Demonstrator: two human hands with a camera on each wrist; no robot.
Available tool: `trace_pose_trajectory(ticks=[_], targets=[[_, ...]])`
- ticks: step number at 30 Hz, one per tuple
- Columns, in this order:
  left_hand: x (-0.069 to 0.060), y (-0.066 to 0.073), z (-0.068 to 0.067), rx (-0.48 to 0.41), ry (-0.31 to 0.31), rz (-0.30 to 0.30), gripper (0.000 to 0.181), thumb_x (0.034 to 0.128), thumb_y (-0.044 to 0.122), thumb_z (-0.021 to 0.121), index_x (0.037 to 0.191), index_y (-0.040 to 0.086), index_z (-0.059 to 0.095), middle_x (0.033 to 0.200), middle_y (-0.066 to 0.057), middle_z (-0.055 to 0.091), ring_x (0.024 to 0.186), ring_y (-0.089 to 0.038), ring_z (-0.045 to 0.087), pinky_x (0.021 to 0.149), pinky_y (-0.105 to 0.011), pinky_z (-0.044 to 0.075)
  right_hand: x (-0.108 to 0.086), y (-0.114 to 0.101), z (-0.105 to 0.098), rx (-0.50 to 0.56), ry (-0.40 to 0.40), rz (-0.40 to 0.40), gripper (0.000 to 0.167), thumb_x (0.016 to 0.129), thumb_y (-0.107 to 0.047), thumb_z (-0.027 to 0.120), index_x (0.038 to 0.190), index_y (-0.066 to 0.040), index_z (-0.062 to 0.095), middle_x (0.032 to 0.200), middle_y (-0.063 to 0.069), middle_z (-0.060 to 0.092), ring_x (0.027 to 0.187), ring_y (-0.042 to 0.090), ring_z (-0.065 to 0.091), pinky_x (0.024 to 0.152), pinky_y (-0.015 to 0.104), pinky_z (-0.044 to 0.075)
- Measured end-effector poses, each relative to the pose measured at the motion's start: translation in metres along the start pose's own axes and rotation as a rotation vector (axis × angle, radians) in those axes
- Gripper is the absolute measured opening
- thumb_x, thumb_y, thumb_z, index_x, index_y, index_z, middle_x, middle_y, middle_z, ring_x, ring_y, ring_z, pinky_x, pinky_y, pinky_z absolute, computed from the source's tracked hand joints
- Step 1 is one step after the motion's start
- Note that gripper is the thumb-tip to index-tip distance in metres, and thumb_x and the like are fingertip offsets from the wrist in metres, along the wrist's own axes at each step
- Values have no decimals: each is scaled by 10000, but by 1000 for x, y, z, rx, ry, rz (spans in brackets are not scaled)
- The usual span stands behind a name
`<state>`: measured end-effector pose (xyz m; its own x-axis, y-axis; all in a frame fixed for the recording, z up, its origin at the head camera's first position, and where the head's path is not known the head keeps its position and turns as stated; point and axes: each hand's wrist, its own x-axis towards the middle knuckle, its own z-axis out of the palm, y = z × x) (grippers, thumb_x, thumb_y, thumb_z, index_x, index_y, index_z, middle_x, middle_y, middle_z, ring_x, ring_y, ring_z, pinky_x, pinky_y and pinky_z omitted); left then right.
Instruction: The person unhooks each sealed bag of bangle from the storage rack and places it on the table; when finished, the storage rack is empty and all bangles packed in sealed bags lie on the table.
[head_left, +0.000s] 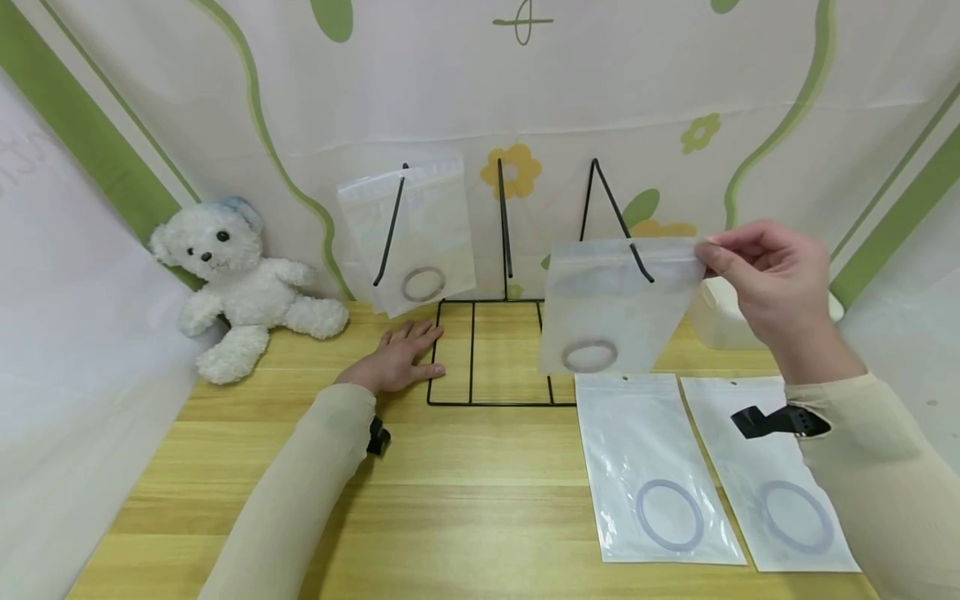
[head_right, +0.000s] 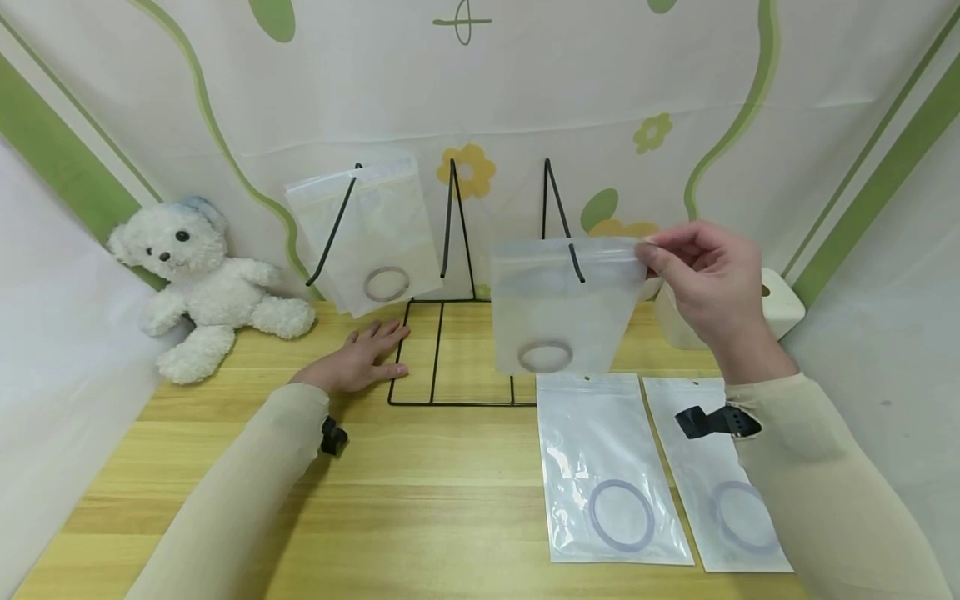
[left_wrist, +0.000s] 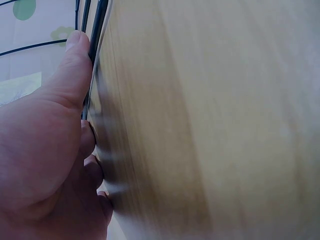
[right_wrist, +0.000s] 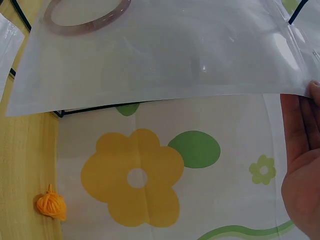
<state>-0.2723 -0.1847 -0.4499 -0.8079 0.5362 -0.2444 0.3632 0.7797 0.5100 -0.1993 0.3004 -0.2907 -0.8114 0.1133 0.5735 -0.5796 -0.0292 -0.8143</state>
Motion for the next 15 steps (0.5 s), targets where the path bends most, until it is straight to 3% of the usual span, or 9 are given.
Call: trace_pose_trajectory(ticks=[3, 15], targets=[[-3, 9, -5, 12, -18, -26, 850, 1092, 489, 620, 1748, 154, 197, 1830, -161, 65, 1684, -465, -52, 1329, -707, -50, -3, -2, -1, -20, 4, 1, 60, 861, 192, 787, 896, 158, 752, 785, 61, 813, 640, 133, 758, 651, 174, 619], [-7, 16, -7, 38, -15, -25, 822, 1111, 448, 601, 1747, 131, 188, 1824, -187, 72, 1679, -484, -34, 1324, -719, -42, -15, -8, -4, 9, -26, -41, 68, 854, 253, 738, 908, 217, 718, 805, 75, 816, 667, 134, 760, 667, 165, 616]])
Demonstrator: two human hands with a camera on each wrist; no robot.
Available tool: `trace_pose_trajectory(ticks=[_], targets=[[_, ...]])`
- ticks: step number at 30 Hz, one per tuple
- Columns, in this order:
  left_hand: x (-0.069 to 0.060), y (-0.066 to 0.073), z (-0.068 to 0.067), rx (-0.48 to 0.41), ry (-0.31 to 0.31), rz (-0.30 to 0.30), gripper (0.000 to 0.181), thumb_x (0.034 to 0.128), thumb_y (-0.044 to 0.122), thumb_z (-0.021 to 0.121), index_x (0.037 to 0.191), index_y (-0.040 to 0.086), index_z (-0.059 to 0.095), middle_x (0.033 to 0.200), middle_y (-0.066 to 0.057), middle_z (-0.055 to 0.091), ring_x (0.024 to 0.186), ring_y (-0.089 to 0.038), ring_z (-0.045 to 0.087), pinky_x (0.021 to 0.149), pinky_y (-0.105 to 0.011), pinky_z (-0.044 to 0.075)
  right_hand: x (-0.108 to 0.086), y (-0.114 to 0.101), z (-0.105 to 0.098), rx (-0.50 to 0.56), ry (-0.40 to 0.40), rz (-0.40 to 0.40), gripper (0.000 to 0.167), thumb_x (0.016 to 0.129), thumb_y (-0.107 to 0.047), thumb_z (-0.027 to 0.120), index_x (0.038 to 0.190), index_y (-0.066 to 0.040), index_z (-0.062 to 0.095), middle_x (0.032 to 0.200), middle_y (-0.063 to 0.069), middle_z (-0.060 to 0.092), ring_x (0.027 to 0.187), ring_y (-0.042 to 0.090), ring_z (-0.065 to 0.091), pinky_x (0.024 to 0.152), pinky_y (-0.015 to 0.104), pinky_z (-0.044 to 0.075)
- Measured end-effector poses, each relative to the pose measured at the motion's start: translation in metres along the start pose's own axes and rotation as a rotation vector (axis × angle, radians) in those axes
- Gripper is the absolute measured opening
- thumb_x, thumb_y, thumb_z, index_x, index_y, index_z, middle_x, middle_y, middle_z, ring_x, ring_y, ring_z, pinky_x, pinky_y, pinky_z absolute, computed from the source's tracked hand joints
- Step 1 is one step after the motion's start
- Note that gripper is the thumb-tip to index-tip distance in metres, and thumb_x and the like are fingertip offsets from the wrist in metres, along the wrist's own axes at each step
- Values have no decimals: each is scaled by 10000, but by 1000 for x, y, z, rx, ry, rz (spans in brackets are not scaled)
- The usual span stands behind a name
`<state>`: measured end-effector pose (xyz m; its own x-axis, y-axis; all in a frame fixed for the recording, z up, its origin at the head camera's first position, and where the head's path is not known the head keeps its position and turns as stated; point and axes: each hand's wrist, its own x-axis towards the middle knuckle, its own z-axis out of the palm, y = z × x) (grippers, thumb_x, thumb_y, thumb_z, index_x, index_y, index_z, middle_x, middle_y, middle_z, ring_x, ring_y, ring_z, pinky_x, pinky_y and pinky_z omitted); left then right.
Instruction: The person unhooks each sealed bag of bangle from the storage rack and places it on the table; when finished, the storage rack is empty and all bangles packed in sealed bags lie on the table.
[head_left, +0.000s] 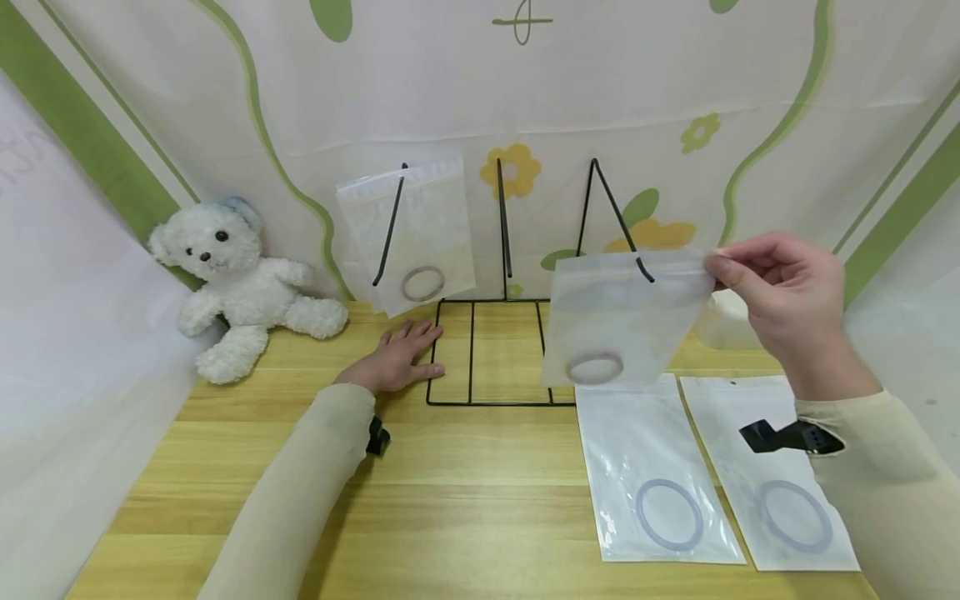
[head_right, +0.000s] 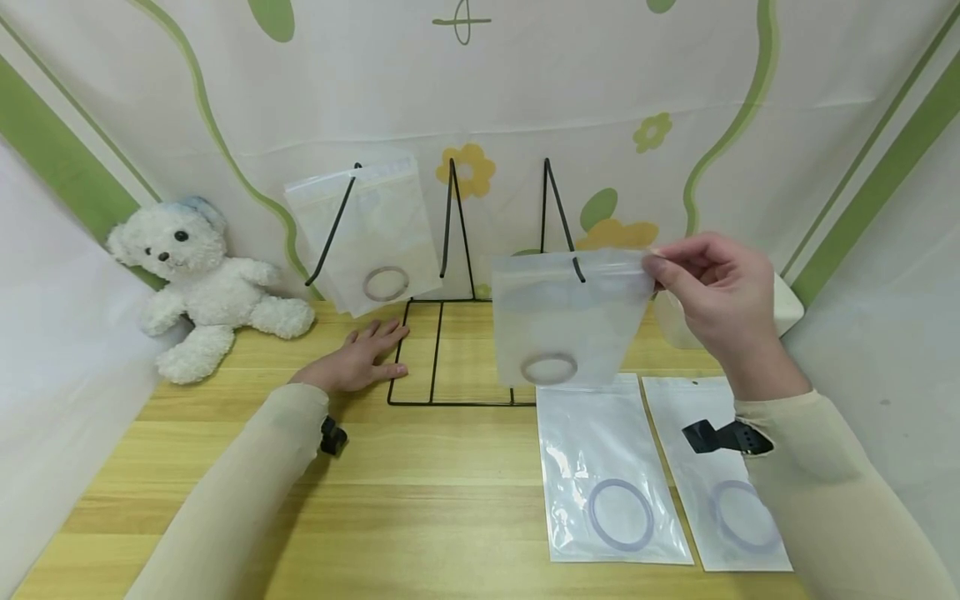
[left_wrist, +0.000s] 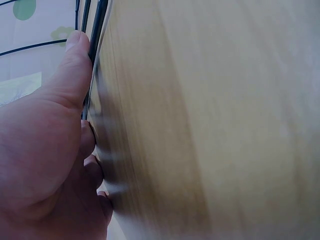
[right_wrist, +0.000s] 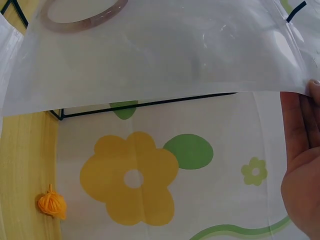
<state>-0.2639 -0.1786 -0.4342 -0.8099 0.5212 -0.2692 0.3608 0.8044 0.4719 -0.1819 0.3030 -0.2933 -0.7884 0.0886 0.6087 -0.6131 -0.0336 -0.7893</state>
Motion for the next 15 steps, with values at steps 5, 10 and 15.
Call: trace_pose_trajectory(ticks=[5, 10, 15], targets=[[-1, 0, 0, -7, -1, -1, 819, 1112, 437, 605, 1746, 125, 192, 1823, -189, 72, 1678, -485, -34, 1322, -722, -39, -5, -3, 1, -13, 30, -21, 76, 840, 263, 739, 902, 255, 697, 804, 89, 816, 629, 146, 745, 627, 175, 607], [-1, 1, -1, -9, 0, 2, 815, 1114, 436, 602, 1744, 117, 196, 1821, -197, 78, 1675, -495, -28, 1319, -729, -31, -9, -7, 1, 26, 31, -13, 103, 837, 288, 714, 931, 290, 671, 828, 128, 816, 635, 183, 754, 640, 211, 625], [-1, 1, -1, -15, -4, 7, 823, 1111, 438, 605, 1744, 116, 189, 1821, -198, 68, 1673, -497, -40, 1319, -728, -39, -15, -10, -1, 63, 16, -5, 119, 840, 309, 691, 955, 299, 666, 853, 150, 818, 653, 194, 762, 653, 216, 631]])
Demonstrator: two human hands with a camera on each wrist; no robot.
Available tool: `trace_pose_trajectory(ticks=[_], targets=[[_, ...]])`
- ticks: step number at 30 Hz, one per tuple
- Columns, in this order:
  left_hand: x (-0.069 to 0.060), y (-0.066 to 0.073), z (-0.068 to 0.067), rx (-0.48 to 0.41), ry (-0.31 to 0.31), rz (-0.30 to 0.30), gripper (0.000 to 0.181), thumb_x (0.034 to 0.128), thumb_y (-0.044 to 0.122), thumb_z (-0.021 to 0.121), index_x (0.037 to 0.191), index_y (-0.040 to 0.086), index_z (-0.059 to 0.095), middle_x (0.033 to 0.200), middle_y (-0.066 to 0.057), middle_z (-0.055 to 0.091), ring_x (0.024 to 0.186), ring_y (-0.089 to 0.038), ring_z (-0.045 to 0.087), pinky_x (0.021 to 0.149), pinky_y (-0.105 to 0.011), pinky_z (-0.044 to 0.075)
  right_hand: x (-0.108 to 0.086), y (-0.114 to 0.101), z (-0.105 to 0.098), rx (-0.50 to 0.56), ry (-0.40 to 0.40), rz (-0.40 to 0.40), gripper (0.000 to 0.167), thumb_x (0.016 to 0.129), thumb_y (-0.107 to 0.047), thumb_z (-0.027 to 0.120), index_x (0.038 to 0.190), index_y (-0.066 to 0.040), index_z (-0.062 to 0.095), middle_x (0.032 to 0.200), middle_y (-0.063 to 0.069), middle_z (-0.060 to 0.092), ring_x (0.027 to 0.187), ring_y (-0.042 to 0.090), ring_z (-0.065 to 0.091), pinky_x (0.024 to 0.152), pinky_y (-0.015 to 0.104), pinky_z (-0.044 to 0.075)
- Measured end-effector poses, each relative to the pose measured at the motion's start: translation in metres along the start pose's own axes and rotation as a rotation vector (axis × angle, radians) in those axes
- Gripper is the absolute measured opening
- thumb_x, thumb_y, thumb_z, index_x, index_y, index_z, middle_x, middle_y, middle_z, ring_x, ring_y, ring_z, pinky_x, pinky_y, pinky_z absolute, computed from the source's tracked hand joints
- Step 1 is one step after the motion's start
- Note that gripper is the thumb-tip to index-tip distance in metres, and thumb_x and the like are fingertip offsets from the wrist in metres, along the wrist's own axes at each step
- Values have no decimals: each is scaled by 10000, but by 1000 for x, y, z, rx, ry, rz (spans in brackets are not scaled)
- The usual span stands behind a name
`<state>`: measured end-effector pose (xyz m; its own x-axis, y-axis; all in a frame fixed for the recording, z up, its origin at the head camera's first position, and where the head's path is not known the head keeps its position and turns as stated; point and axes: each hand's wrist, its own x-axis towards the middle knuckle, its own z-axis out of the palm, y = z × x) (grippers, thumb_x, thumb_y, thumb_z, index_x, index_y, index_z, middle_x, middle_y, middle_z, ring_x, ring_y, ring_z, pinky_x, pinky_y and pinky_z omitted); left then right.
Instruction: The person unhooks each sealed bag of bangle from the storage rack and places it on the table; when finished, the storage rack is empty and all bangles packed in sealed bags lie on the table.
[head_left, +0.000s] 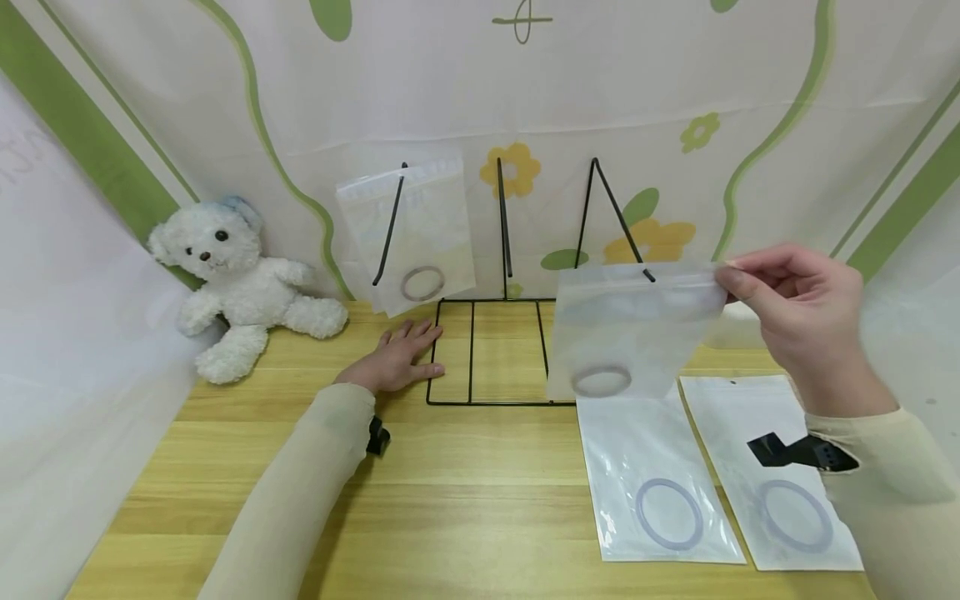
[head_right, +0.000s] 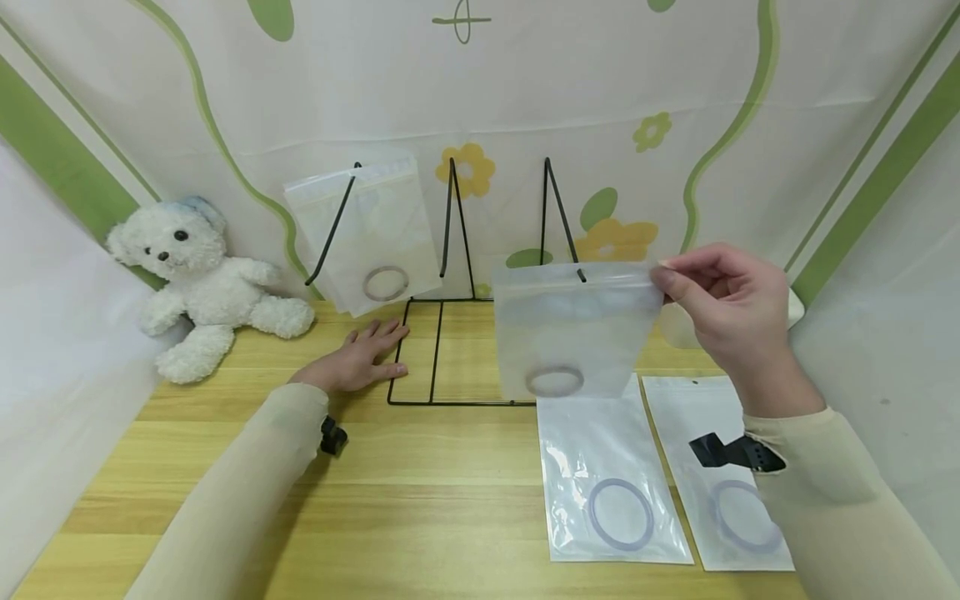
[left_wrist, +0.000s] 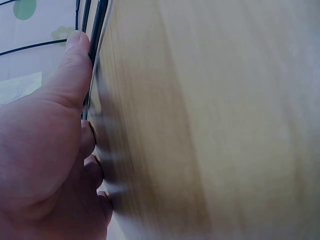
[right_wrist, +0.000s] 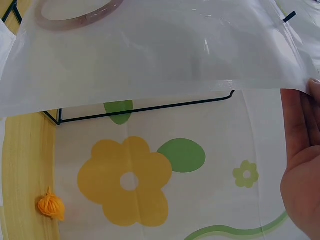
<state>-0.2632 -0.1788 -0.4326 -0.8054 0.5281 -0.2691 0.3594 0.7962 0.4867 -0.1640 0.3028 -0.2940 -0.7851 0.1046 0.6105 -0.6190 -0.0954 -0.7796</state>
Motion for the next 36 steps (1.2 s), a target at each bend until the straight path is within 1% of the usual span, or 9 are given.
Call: trace_pose_trajectory(ticks=[5, 7, 12, 15, 20, 27, 30, 33, 36], targets=[[2, -7, 2, -42, 0, 19, 870, 1087, 533, 605, 1746, 138, 197, 1823, -194, 62, 1671, -499, -62, 1310, -734, -67, -4, -2, 1, 64, -2, -24, 121, 832, 360, 637, 949, 331, 637, 859, 196, 811, 666, 219, 768, 686, 250, 648], [5, -14, 5, -49, 7, 24, 900, 1064, 599, 604, 1748, 171, 207, 1829, -170, 71, 1677, -485, -59, 1310, -733, -69, -6, -3, 2, 84, -1, -29, 122, 832, 372, 621, 946, 333, 635, 859, 205, 808, 668, 223, 771, 694, 262, 653], [15, -29, 14, -28, 23, 29, 918, 1043, 663, 588, 1751, 223, 205, 1836, -122, 79, 1688, -458, -44, 1315, -730, -55, -9, -5, 3, 109, 2, -53, 118, 828, 391, 596, 932, 343, 625, 853, 225, 802, 668, 234, 775, 695, 275, 657], [17, -31, 14, -23, 21, 35, 926, 1043, 676, 574, 1752, 213, 200, 1834, -138, 77, 1682, -476, -47, 1309, -739, -58, -11, -6, 4, 106, 5, -77, 115, 823, 398, 587, 919, 345, 623, 848, 225, 802, 666, 231, 774, 686, 266, 653], [15, -29, 13, -20, 14, 20, 917, 1051, 678, 553, 1753, 219, 183, 1838, -110, 65, 1692, -439, -61, 1335, -688, -63, -11, -6, 5, 158, 4, -121, 151, 798, 432, 544, 897, 350, 624, 836, 236, 799, 656, 239, 774, 675, 265, 652], [5, -13, 4, -38, -6, 31, 915, 1057, 632, 588, 1750, 180, 197, 1829, -166, 72, 1670, -500, -64, 1308, -732, -75, -14, -10, 7, 221, 5, -143, 180, 792, 446, 521, 885, 340, 633, 839, 246, 796, 662, 251, 779, 673, 271, 656], [9, -19, 8, -29, -3, 20, 920, 1048, 665, 573, 1753, 217, 189, 1835, -130, 73, 1682, -470, -64, 1321, -710, -75, -18, -11, 8, 247, -5, -139, 173, 799, 447, 516, 887, 344, 624, 861, 261, 796, 681, 263, 785, 686, 277, 661], [18, -33, 15, -16, 8, 16, 950, 1023, 731, 550, 1754, 253, 177, 1839, -104, 68, 1691, -441, -70, 1331, -689, -81, -22, -11, 10, 255, -14, -142, 167, 797, 447, 524, 891, 348, 621, 889, 270, 799, 698, 267, 791, 698, 281, 664], [16, -27, 12, -2, -2, 3, 925, 1050, 668, 570, 1755, 220, 174, 1836, -128, 62, 1688, -450, -69, 1328, -695, -81, -27, -10, 13, 269, -16, -146, 171, 790, 449, 533, 898, 352, 625, 912, 275, 801, 715, 268, 798, 710, 287, 668]])
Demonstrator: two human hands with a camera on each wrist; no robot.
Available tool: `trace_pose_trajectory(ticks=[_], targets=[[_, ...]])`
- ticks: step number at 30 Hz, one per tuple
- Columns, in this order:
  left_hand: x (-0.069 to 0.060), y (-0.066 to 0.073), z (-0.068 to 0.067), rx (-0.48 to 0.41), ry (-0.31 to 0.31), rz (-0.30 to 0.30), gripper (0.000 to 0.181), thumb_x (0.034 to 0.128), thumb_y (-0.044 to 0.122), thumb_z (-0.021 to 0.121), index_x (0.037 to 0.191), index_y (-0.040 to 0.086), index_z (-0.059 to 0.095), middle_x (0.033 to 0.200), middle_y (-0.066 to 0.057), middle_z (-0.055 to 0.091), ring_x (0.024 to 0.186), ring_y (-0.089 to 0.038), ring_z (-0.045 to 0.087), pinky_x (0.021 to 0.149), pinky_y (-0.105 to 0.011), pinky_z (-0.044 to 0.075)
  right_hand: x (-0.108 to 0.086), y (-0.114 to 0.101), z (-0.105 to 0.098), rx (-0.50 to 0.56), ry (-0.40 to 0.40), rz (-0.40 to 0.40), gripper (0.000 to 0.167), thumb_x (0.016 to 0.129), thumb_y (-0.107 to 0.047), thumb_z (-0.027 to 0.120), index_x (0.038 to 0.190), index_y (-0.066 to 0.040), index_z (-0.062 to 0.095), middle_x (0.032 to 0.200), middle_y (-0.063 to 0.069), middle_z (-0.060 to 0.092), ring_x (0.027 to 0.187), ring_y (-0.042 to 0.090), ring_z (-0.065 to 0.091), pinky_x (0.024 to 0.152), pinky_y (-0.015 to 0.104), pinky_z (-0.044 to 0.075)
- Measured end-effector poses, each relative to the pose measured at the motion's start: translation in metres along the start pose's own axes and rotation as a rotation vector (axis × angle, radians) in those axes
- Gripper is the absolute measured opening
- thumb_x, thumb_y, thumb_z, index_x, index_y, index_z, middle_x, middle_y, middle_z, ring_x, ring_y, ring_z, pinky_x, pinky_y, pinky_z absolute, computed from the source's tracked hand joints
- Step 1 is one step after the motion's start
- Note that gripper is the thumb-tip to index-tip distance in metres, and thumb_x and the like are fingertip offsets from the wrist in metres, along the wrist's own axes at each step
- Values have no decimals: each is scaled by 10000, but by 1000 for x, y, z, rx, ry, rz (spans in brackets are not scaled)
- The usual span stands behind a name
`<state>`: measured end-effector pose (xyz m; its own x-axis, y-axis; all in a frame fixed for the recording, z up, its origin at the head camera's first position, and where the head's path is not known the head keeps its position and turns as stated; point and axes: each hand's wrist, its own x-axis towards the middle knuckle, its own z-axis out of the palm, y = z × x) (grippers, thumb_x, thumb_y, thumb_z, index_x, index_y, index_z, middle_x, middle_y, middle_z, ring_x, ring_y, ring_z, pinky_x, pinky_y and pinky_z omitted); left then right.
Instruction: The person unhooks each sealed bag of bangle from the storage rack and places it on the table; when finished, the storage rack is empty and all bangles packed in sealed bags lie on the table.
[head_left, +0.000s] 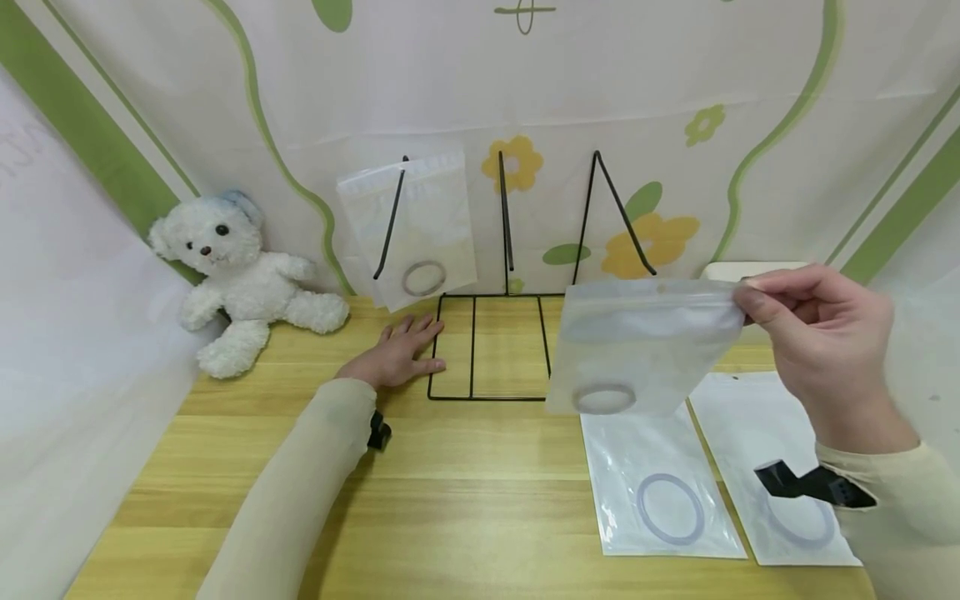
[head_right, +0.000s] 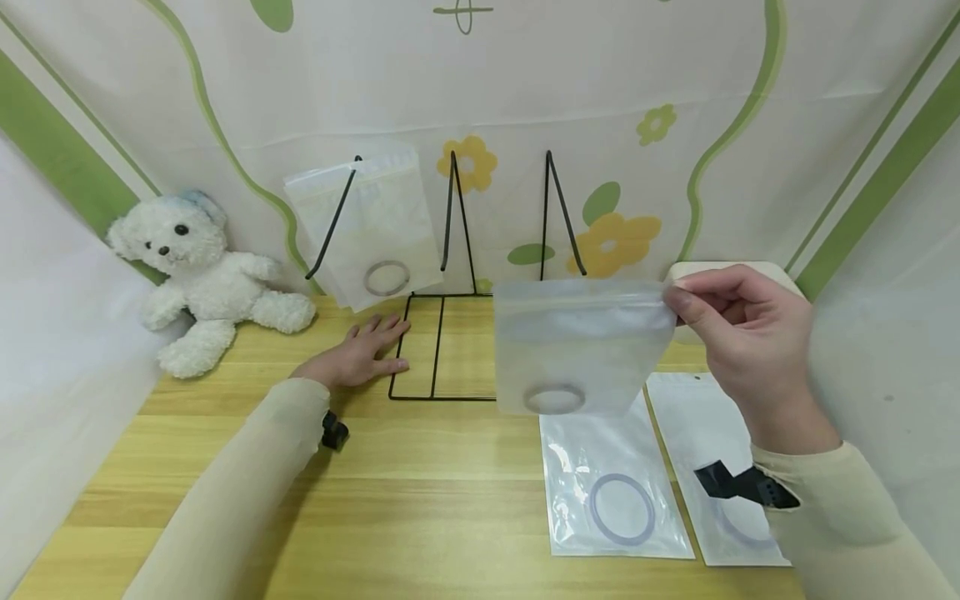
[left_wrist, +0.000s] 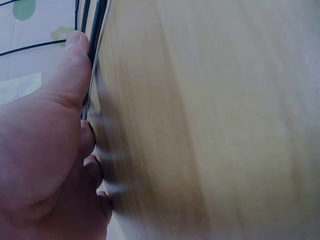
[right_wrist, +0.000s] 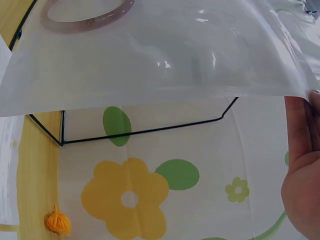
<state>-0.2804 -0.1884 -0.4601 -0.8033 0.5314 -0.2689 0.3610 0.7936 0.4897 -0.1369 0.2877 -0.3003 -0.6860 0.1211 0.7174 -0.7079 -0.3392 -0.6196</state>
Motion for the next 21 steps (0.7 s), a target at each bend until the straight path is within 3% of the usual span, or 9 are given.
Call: trace_pose_trajectory(ticks=[4, 9, 14, 21], targets=[[-5, 7, -4, -14, 1, 8, 903, 1065, 619, 585, 1754, 197, 183, 1834, -146, 63, 1681, -474, -69, 1321, -710, -81, -7, 2, 6, 16, 1, -2, 177, 783, 447, 549, 908, 353, 630, 939, 276, 801, 752, 269, 810, 734, 292, 672], [-1, -3, 1, -17, 17, 26, 914, 1046, 680, 562, 1753, 230, 197, 1837, -114, 87, 1689, -455, -46, 1332, -696, -51, -16, 4, 14, -17, 4, -9, 144, 786, 414, 614, 904, 338, 645, 923, 250, 809, 758, 240, 814, 739, 270, 666], [-1, -3, 1, -22, 16, 25, 923, 1039, 687, 568, 1752, 232, 199, 1837, -118, 83, 1685, -466, -51, 1325, -707, -59, -25, 3, 26, -92, 1, -20, 114, 803, 326, 726, 897, 311, 663, 930, 206, 822, 764, 198, 807, 741, 230, 655], [0, -3, 2, -19, 11, 6, 979, 1007, 765, 530, 1754, 239, 179, 1840, -100, 66, 1694, -428, -63, 1342, -669, -71, -34, 6, 47, -35, -44, -90, 106, 801, 336, 712, 888, 316, 654, 962, 223, 822, 847, 221, 817, 776, 224, 656]])
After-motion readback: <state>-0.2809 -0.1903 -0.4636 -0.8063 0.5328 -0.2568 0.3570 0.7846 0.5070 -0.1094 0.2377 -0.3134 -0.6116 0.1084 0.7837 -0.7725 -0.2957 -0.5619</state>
